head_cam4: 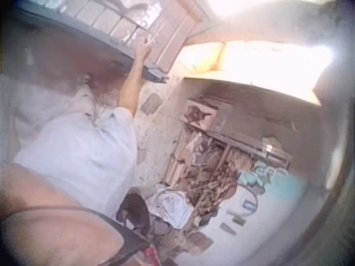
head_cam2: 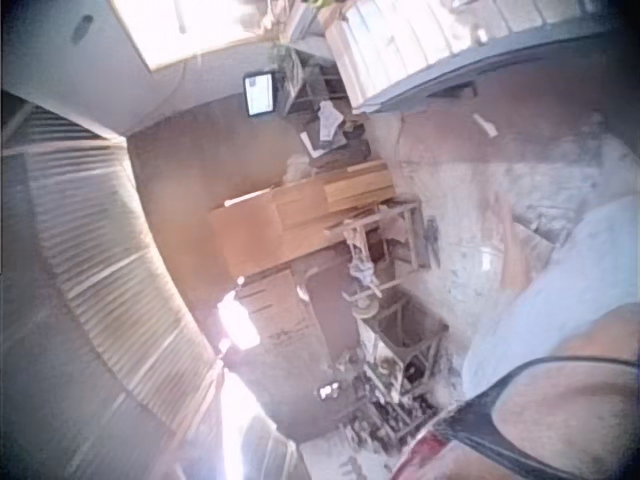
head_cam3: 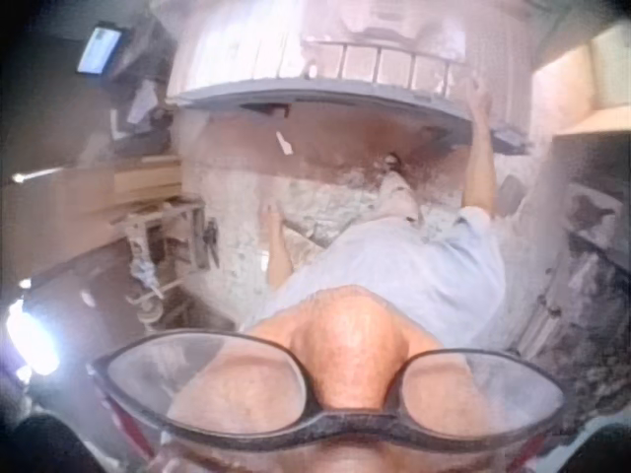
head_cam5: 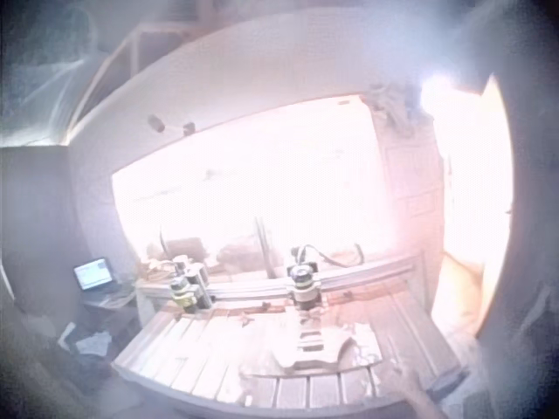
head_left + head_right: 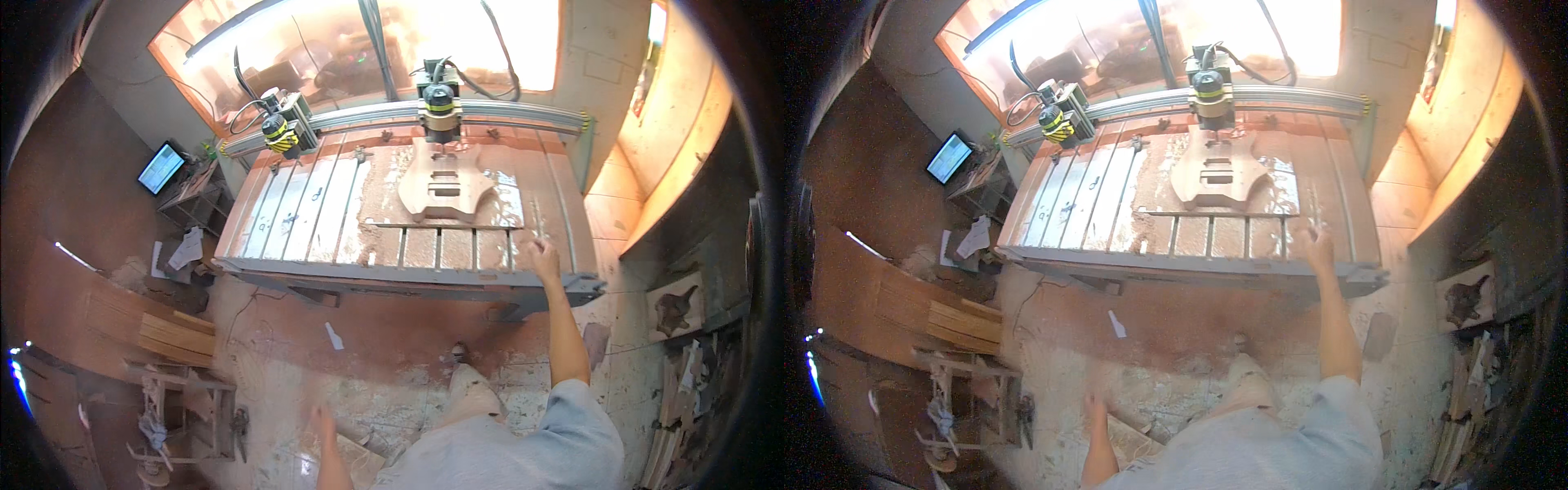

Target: The person clears wood scraps from a CNC machine, removes a wooden guitar body, and then uses a drill to secure screws into a wooden block on the floor.

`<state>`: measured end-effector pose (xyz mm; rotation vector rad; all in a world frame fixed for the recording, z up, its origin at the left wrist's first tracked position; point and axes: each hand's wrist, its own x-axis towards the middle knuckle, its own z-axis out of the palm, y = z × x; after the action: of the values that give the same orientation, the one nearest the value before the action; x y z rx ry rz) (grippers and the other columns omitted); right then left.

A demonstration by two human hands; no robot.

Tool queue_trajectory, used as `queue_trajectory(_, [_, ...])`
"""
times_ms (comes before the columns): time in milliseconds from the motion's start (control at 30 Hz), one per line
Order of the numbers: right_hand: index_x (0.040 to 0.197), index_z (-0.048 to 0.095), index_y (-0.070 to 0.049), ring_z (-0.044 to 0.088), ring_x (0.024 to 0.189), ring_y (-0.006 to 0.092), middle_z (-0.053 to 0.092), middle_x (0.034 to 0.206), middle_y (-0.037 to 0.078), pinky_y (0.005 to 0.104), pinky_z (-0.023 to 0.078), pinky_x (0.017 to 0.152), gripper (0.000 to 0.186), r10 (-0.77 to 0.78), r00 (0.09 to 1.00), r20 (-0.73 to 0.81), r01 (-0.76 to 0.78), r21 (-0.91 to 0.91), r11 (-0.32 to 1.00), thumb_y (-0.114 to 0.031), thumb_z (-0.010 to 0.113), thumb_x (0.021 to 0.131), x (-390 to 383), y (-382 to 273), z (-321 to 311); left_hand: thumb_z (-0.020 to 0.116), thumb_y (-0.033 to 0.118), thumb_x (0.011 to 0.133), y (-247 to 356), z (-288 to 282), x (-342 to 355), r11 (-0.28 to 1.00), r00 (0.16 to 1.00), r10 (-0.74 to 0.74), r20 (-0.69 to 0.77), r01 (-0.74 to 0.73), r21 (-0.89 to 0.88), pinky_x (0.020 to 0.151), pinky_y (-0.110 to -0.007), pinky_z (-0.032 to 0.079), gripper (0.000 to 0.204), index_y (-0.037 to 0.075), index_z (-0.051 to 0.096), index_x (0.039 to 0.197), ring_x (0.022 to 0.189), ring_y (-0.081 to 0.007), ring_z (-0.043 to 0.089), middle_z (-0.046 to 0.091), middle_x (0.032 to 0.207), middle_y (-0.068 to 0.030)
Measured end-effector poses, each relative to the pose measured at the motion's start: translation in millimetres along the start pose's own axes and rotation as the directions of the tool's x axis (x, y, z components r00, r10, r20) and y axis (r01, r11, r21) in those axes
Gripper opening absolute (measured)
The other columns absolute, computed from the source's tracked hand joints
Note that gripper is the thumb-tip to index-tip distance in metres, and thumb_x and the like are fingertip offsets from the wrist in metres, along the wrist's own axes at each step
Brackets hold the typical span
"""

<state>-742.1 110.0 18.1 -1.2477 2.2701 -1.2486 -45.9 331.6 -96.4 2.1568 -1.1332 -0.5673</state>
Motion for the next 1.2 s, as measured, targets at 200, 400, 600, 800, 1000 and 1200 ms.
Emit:
queue_trajectory(200, [0.125, 0.062, 0.006, 0.065, 0.106, 0.0426, 0.068, 0.109, 0.029, 0.0462, 0.05, 0.093, 0.051, 0.107, 0.994, 0.036, -0.104, -0.079, 0.991, -0.029, 0.065, 0.087, 83, -33, 72, 0.056, 0.033, 0.098, 326, 82, 155, 0.929, 0.934, 0.356, 0.019, -0.352, -0.113, 0.098, -0.042, 0.047, 0.041, 0.003, 0.062, 0.126, 0.116, -0.036, 0.062, 0.067, 0.121, -0.0215])
queue_trajectory(400, [0.124, 0.061, 0.007, 0.059, 0.114, 0.0461, 0.061, 0.119, 0.034, 0.0492, 0.045, 0.1, 0.048, 0.069, 0.997, -0.024, -0.073, -0.335, 0.94, -0.026, 0.061, 0.09, 83, -52, 78, 0.055, 0.036, 0.095, 437, 204, 255, 0.924, 0.895, 0.381, 0.23, -0.378, -0.059, 0.106, -0.045, 0.041, 0.057, -0.002, 0.051, 0.137, 0.126, -0.042, 0.054, 0.058, 0.133, -0.027])
queue_trajectory(600, [0.128, 0.06, 0.006, 0.056, 0.117, 0.0458, 0.059, 0.121, 0.034, 0.0491, 0.042, 0.104, 0.046, 0.131, 0.99, 0.05, -0.11, -0.295, 0.949, -0.022, 0.06, 0.091, 92, -50, 82, 0.057, 0.04, 0.091, 435, 266, 312, 0.965, 0.933, 0.263, 0.243, -0.252, -0.076, 0.103, -0.043, 0.044, 0.06, 0.001, 0.055, 0.136, 0.121, -0.0405, 0.058, 0.062, 0.127, -0.0273])
queue_trajectory(800, [0.128, 0.061, 0.005, 0.056, 0.116, 0.0459, 0.06, 0.12, 0.031, 0.0487, 0.044, 0.102, 0.044, 0.159, 0.985, -0.061, -0.168, -0.198, 0.966, -0.012, 0.063, 0.087, 87, -29, 89, 0.058, 0.037, 0.088, 456, 263, 293, 0.971, 0.946, 0.239, 0.22, -0.231, -0.063, 0.101, -0.04, 0.046, 0.055, 0.008, 0.06, 0.135, 0.119, -0.0361, 0.061, 0.066, 0.124, -0.0232])
queue_trajectory(1000, [0.113, 0.067, 0.005, 0.064, 0.103, 0.0445, 0.065, 0.105, 0.031, 0.0502, 0.051, 0.089, 0.032, 0.289, 0.955, 0.064, -0.26, -0.285, 0.922, -0.006, 0.061, 0.084, 91, -52, 74, 0.058, 0.032, 0.087, 441, 247, 295, 0.946, 0.911, 0.276, 0.306, -0.201, -0.256, 0.102, -0.037, 0.045, 0.059, 0.003, 0.056, 0.137, 0.123, -0.0308, 0.06, 0.064, 0.13, -0.0214])
queue_trajectory(1200, [0.112, 0.069, 0.003, 0.066, 0.1, 0.0447, 0.067, 0.104, 0.031, 0.0484, 0.052, 0.088, 0.035, 0.142, 0.99, 0.001, -0.134, -0.32, 0.938, -0.007, 0.069, 0.078, 106, -24, 86, 0.06, 0.03, 0.087, 431, 258, 313, 0.93, 0.893, 0.334, 0.301, -0.259, -0.262, 0.103, -0.035, 0.044, 0.065, -0.006, 0.05, 0.139, 0.126, -0.031, 0.059, 0.06, 0.133, -0.0255])
